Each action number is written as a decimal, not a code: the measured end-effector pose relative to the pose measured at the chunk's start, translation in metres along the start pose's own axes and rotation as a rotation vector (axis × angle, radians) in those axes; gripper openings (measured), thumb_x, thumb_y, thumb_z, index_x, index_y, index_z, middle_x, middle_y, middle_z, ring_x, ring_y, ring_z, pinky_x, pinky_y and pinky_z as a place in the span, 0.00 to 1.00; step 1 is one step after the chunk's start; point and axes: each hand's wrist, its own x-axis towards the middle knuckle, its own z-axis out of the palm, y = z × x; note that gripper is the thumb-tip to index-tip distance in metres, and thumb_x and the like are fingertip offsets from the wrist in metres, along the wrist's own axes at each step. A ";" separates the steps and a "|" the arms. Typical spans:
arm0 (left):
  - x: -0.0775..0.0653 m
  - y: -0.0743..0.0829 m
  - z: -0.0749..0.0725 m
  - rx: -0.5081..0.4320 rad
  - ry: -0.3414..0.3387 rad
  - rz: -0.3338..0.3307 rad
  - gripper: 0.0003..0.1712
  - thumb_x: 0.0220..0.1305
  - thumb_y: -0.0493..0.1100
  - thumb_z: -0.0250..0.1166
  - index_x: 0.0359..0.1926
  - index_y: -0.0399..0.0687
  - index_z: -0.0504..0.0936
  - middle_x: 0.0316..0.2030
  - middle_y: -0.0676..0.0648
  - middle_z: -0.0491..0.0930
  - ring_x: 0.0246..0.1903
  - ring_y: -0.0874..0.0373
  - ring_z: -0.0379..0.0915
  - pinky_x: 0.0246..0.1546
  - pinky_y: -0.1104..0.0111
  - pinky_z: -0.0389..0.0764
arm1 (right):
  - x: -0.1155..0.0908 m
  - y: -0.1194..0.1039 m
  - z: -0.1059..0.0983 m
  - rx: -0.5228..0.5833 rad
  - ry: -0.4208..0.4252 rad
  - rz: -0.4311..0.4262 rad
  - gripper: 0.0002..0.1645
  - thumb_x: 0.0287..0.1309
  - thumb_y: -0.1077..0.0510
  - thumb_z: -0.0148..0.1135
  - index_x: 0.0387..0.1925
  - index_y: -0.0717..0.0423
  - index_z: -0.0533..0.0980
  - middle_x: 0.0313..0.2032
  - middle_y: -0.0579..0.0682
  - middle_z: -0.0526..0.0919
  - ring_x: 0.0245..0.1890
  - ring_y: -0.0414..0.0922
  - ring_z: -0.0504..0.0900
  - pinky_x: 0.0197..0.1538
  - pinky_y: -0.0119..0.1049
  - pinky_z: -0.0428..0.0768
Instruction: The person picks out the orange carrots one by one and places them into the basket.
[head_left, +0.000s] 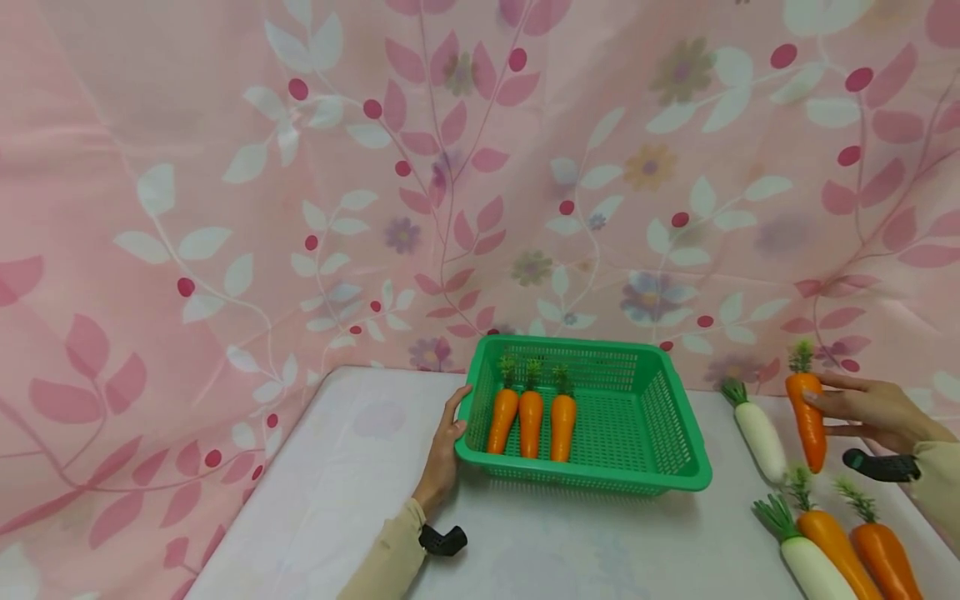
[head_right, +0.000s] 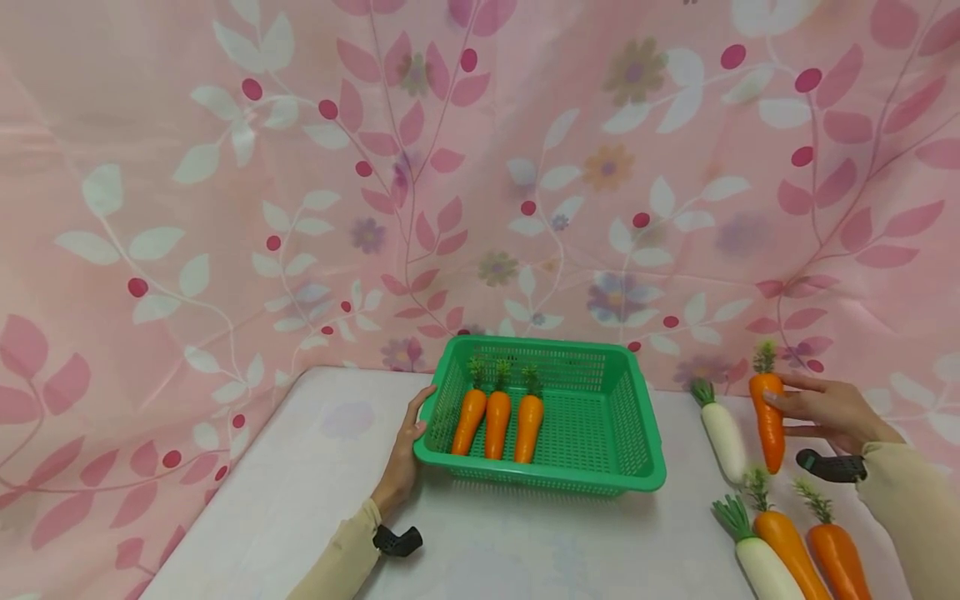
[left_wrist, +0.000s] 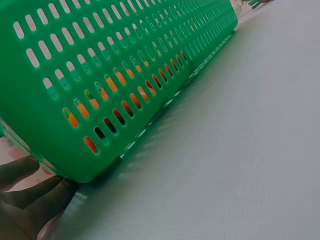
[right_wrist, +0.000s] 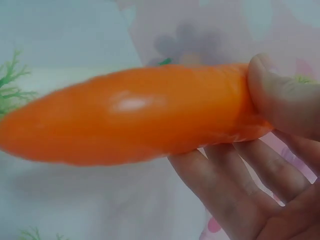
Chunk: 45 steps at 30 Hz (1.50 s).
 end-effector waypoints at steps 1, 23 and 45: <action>0.000 0.000 0.000 0.000 0.000 -0.001 0.33 0.81 0.52 0.40 0.83 0.67 0.57 0.84 0.51 0.51 0.83 0.46 0.46 0.78 0.34 0.44 | 0.000 0.001 0.000 0.020 -0.013 -0.007 0.54 0.80 0.48 0.55 0.77 0.83 0.38 0.39 0.35 0.83 0.38 0.35 0.87 0.48 0.50 0.89; -0.004 0.001 -0.001 0.027 0.016 0.005 0.33 0.81 0.50 0.40 0.83 0.63 0.58 0.84 0.50 0.53 0.82 0.44 0.47 0.77 0.33 0.45 | 0.003 -0.029 0.014 0.388 -0.292 -0.113 0.25 0.83 0.59 0.47 0.47 0.19 0.80 0.46 0.36 0.88 0.47 0.41 0.90 0.49 0.39 0.88; -0.003 0.005 0.000 0.023 0.007 0.002 0.32 0.82 0.50 0.40 0.83 0.64 0.58 0.85 0.50 0.51 0.83 0.44 0.45 0.77 0.32 0.43 | 0.002 -0.078 0.050 0.253 -0.354 -0.155 0.40 0.84 0.54 0.47 0.82 0.72 0.46 0.52 0.32 0.85 0.54 0.39 0.87 0.57 0.42 0.86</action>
